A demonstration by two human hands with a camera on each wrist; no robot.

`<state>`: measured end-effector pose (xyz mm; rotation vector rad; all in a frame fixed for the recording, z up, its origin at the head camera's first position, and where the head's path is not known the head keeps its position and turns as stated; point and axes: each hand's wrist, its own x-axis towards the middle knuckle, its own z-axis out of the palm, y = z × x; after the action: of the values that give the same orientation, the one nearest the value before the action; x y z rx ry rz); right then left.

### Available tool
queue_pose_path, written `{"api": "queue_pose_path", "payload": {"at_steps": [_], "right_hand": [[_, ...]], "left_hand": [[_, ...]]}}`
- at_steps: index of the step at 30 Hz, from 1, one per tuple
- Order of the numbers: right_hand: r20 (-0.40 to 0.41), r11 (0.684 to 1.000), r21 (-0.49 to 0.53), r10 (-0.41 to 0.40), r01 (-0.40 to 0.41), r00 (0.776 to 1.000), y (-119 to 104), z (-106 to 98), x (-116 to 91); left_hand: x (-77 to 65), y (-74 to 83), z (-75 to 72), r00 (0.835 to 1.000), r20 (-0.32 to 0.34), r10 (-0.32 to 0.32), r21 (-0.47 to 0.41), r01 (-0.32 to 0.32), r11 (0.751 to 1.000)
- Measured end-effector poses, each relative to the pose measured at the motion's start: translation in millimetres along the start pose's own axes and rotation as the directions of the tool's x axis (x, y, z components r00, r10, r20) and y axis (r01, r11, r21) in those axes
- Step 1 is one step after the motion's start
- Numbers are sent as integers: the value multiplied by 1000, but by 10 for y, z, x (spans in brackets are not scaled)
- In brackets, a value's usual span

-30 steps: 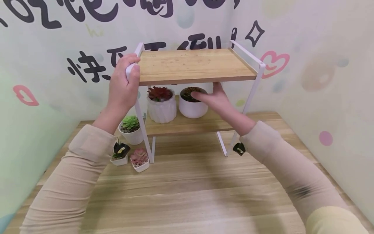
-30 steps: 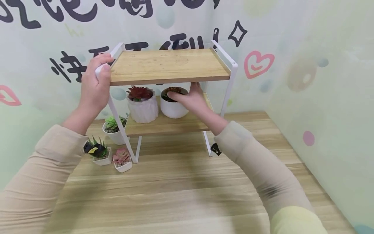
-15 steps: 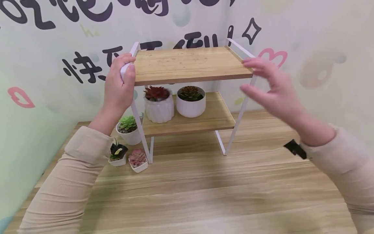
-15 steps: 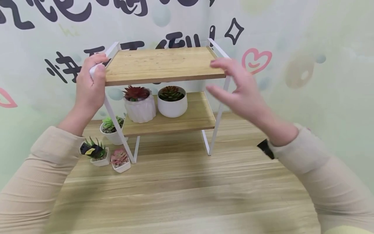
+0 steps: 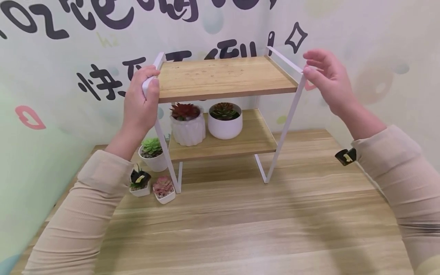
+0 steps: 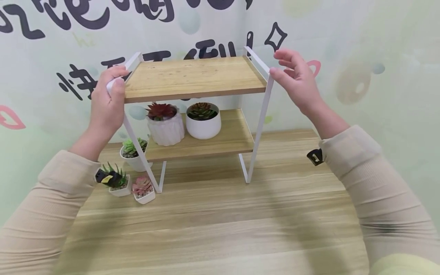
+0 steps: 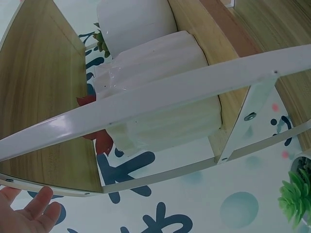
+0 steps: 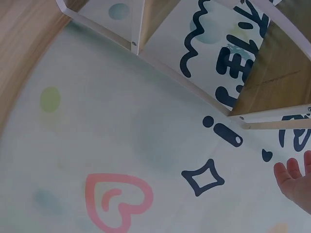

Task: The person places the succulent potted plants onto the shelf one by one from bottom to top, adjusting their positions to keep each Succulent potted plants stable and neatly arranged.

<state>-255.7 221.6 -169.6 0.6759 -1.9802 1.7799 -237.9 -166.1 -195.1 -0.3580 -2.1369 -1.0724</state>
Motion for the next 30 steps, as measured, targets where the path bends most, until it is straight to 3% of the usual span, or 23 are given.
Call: {"api": "queue_pose_path", "payload": {"at_steps": [7, 23, 26, 30], "right_hand": [[-2, 997, 77, -19, 19, 1000, -22, -5, -29], [53, 994, -99, 51, -46, 997, 121, 29, 73], [35, 996, -78, 45, -42, 998, 193, 60, 75], [50, 998, 54, -24, 21, 998, 298, 100, 88]], "left_hand": [[0, 4, -10, 1000, -10, 9, -6, -9, 1000], [7, 8, 10, 1000, 3, 5, 6, -5, 1000], [8, 6, 3, 1000, 5, 12, 10, -12, 1000], [9, 1, -21, 1000, 11, 18, 22, -19, 1000]]}}
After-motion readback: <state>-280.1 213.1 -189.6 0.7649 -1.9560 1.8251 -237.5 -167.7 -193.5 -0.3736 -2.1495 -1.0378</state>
